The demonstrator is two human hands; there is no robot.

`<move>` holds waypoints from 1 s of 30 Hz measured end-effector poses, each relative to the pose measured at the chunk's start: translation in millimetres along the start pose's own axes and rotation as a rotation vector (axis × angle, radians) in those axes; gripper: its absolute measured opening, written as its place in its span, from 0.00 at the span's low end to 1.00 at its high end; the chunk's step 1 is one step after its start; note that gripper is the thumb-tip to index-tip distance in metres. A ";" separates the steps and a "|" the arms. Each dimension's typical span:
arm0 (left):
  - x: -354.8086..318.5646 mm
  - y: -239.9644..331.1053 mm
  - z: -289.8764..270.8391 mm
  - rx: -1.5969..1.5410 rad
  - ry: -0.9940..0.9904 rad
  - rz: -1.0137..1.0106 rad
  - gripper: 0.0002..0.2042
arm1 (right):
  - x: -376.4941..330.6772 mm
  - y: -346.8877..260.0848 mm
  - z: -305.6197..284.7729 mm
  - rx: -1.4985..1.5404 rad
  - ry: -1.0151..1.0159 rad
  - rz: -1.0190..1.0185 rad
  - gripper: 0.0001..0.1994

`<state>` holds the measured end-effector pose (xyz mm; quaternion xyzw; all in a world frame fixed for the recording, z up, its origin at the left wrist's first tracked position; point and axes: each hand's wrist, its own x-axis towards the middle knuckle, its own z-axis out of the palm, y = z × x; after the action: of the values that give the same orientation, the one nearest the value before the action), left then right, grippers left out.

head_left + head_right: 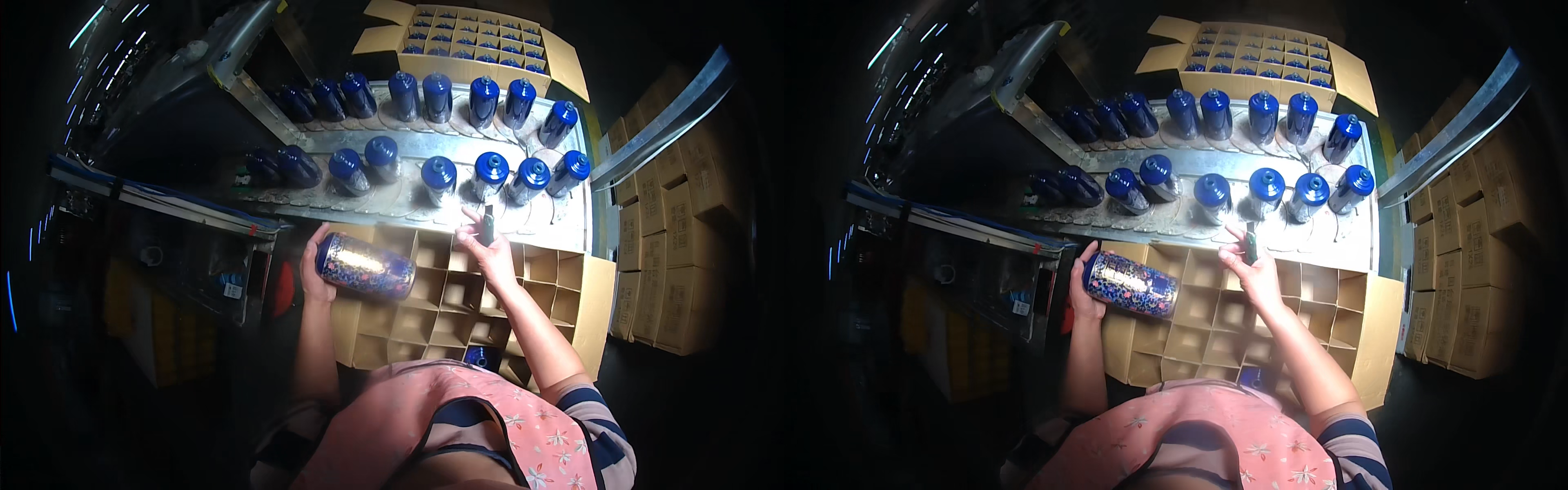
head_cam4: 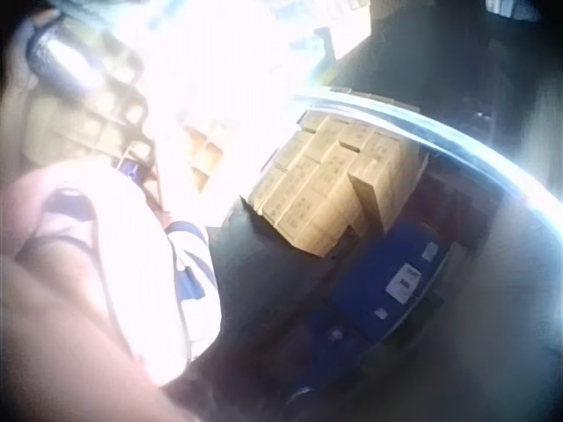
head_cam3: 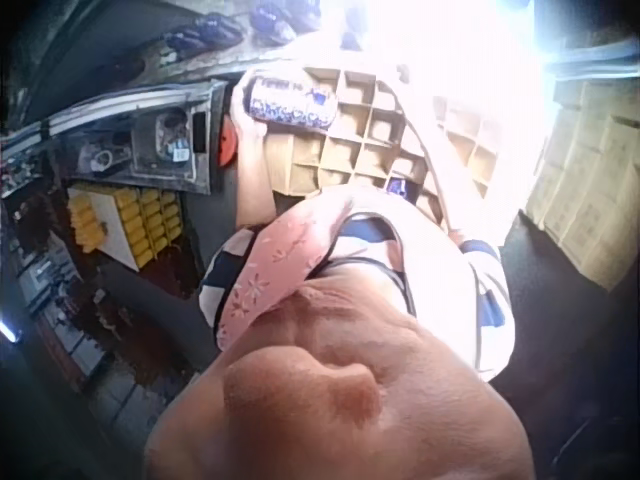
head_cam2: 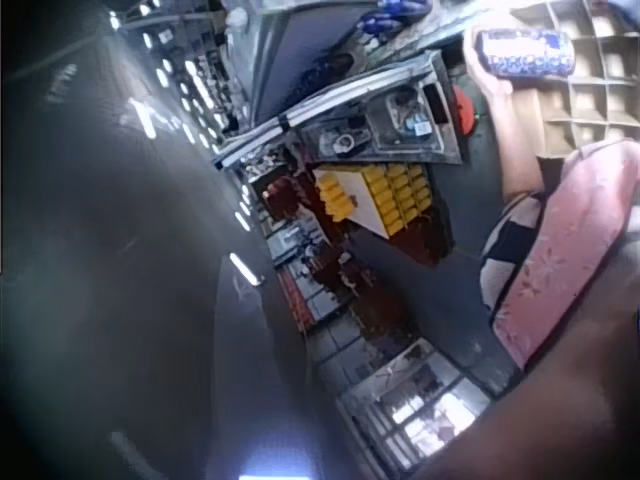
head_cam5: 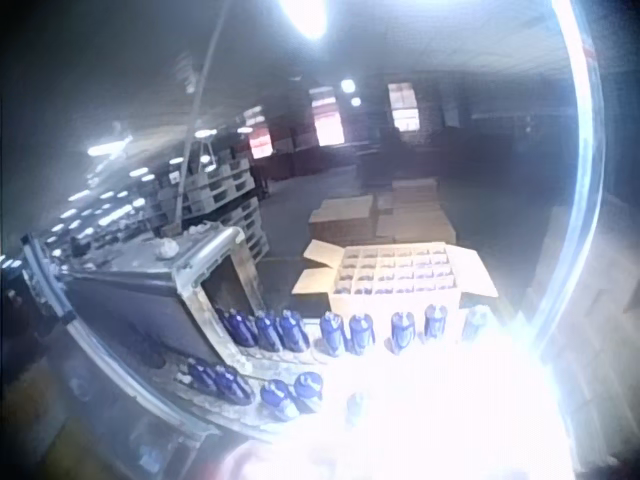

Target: The person places blue-capped bottles from a conveyor belt into compartmentalized cardboard boxes, then closes and stacks the boxes. They also retrieve a new empty box and continue filling it with bottles.

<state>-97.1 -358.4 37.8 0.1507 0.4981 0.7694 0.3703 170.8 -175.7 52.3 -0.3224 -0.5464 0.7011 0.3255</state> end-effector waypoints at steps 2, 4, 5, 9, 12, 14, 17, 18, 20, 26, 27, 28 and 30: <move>-15.5 6.1 -14.5 -0.151 0.151 -0.023 0.31 | 46.3 -11.4 7.6 -0.064 -0.060 0.117 0.29; -23.0 16.4 -33.6 -0.219 0.048 0.108 0.30 | 89.5 -15.9 26.4 -0.048 -0.154 -0.027 0.31; -31.9 20.2 -43.6 -0.229 0.099 0.123 0.29 | 107.8 -14.0 38.2 -0.136 -0.139 -0.022 0.31; -63.6 34.0 -79.8 -0.375 0.210 0.113 0.26 | 159.9 8.4 65.5 -0.407 -0.141 -0.116 0.31; -87.1 44.4 -94.4 -0.409 0.192 0.107 0.24 | 174.1 28.9 60.7 -0.572 -0.051 -0.055 0.23; -97.8 49.6 -98.9 -0.451 0.226 0.096 0.23 | 182.9 36.8 51.3 -0.541 -0.156 -0.179 0.21; -104.4 52.6 -103.4 -0.444 0.265 0.116 0.23 | 196.1 42.9 36.0 -0.715 -0.098 -0.252 0.19; -103.0 52.0 -106.1 -0.441 0.255 0.119 0.23 | 199.7 46.1 30.9 -0.771 -0.025 -0.222 0.18; -98.7 47.3 -112.9 -0.389 0.319 0.120 0.24 | 209.7 51.7 21.4 -0.806 -0.053 -0.199 0.17; -55.4 23.9 -140.1 -0.230 0.351 0.227 0.26 | 221.4 69.9 -10.5 -0.855 0.166 -0.251 0.18; -49.8 22.2 -142.1 -0.231 0.394 0.172 0.26 | 219.6 69.8 -15.5 -0.857 0.177 -0.182 0.20; -43.9 20.5 -141.9 -0.217 0.395 0.152 0.26 | 215.7 68.7 -21.0 -0.907 0.209 -0.092 0.22; -33.4 20.6 -138.5 -0.177 0.483 0.141 0.27 | 207.0 64.7 -25.3 -0.938 0.186 -0.171 0.25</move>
<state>-166.2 -478.0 -3.0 -0.0361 0.4911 0.8475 0.1979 64.4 -6.6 -35.7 -0.4496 -0.7967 0.3180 0.2491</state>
